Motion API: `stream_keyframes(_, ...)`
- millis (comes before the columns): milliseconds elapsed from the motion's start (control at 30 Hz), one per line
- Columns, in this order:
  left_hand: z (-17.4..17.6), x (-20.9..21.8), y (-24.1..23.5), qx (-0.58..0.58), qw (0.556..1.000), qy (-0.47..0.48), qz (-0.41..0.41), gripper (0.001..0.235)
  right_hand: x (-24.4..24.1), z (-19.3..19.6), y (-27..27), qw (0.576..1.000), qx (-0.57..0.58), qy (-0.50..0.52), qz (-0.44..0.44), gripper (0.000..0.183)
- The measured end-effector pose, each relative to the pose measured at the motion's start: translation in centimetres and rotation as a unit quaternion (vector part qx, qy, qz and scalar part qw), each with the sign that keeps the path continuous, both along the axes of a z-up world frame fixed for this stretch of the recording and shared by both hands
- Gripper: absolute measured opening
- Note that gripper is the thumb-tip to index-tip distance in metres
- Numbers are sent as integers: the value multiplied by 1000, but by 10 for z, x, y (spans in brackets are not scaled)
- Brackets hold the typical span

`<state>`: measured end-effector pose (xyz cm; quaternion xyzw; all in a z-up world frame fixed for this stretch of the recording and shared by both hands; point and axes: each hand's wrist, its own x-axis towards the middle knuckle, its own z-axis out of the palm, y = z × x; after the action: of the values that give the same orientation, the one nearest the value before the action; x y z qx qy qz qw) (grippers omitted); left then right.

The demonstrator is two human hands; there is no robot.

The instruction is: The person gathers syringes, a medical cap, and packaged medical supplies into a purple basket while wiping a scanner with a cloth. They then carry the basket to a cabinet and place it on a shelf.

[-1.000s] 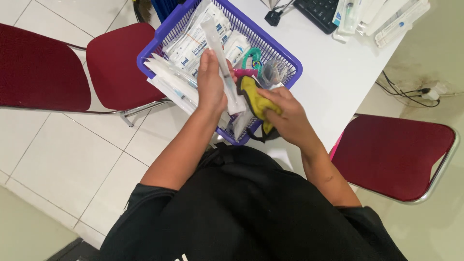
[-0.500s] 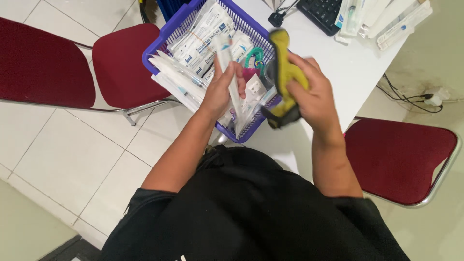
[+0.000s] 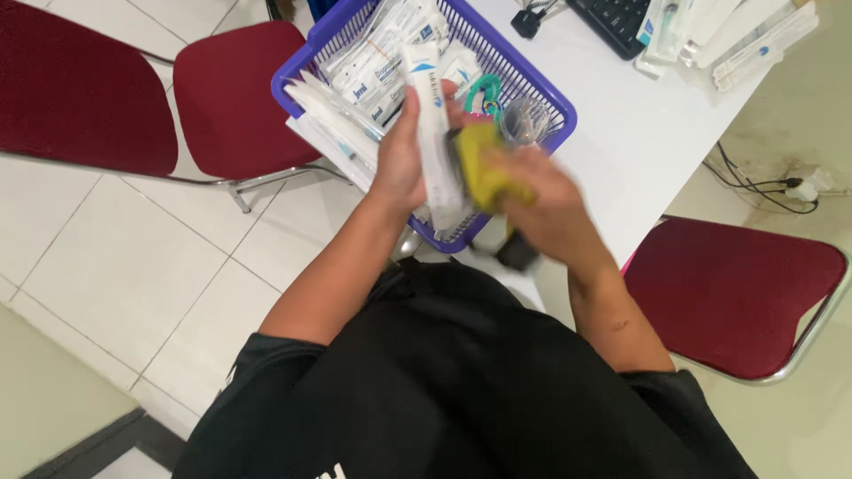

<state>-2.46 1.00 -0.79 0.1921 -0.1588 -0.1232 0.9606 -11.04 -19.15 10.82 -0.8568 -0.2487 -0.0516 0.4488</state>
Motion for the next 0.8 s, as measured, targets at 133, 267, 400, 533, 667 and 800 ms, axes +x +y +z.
stream_keyframes(133, 57, -9, -18, 48, 985, 159, -37, 55, 8, 17, 27, 999, -12, 43, -17, 53)
stream_keyframes(267, 37, 10, -6, 45, 984, 174, 18, 52, -7, -16, 15, 987, -83, 134, -12, 54)
stream_keyframes(400, 16, 30, 33, 94, 965, 142, 199, 44, -8, -44, -31, 985, 14, 169, -41, 41)
stream_keyframes(533, 29, 34, 75, 107, 953, 137, 249, 44, 3, -28, -56, 994, 34, 70, -76, 38)
stream_keyframes(667, 25, 33, 78, 125, 939, 156, 279, 35, 10, -19, -48, 979, 3, 130, -158, 14)
stream_keyframes(800, -7, 23, 49, 162, 946, 97, 264, 28, 26, 37, 22, 973, -137, 133, -126, 28)
